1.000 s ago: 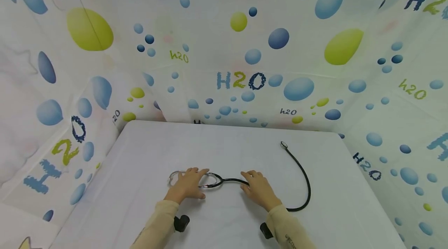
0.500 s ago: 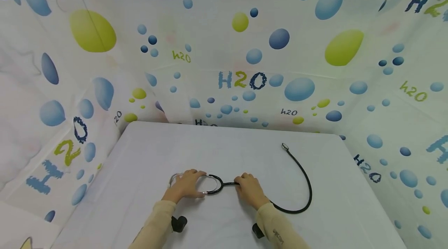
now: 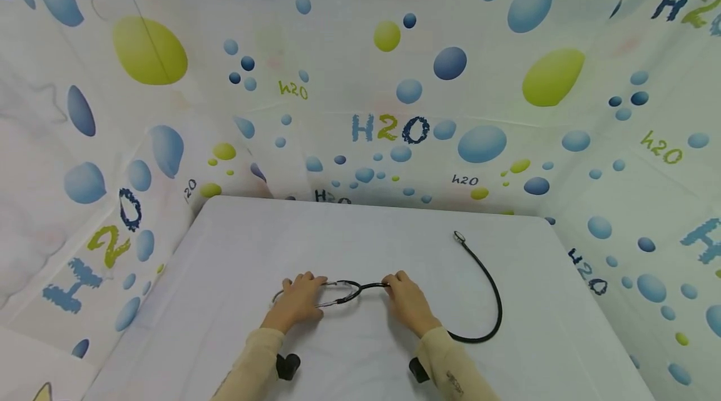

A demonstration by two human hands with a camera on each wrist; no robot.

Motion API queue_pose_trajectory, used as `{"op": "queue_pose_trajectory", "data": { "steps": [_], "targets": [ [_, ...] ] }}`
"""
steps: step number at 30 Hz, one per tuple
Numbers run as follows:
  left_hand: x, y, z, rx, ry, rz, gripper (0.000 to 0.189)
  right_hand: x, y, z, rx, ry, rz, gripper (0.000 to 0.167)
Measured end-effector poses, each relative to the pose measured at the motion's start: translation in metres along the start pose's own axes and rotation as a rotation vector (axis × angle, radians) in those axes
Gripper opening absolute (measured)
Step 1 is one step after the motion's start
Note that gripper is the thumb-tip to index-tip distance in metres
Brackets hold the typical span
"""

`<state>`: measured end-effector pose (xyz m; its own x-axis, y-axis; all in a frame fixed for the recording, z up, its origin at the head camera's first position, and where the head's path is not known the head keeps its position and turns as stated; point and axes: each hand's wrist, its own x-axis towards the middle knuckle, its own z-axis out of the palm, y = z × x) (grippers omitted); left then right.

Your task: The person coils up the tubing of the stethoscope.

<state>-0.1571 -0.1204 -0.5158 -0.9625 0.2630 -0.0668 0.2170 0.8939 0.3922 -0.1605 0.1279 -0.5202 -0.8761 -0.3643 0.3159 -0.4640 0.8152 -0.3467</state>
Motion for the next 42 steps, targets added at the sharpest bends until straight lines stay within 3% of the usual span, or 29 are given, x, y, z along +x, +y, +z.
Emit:
{"op": "queue_pose_trajectory", "data": {
  "steps": [5,9,15,22,25,31,42],
  "targets": [
    [-0.001,0.006,-0.006,-0.198,-0.002,-0.003,0.065,0.005,0.003,-0.016,0.04,0.134,-0.04,0.01],
    [-0.001,0.013,-0.011,-0.249,0.016,0.022,0.061,0.009,0.007,-0.025,0.051,0.174,-0.039,0.012],
    [-0.001,0.022,-0.018,-0.263,0.065,0.034,0.048,0.011,0.011,-0.033,0.053,0.208,-0.035,0.012],
    [-0.001,0.023,-0.017,-0.306,0.07,0.062,0.051,0.011,0.013,-0.035,0.056,0.2,-0.026,0.012],
    [-0.002,0.023,-0.017,-0.322,0.105,0.084,0.046,0.01,0.014,-0.036,0.065,0.206,-0.017,0.012],
    [-0.001,0.024,-0.022,-0.295,0.213,0.11,0.045,0.009,0.014,-0.033,0.081,0.18,0.001,0.014],
    [0.001,0.022,-0.019,-0.203,0.302,0.159,0.056,0.008,0.002,-0.03,0.074,0.114,-0.006,0.014]
  ]
}}
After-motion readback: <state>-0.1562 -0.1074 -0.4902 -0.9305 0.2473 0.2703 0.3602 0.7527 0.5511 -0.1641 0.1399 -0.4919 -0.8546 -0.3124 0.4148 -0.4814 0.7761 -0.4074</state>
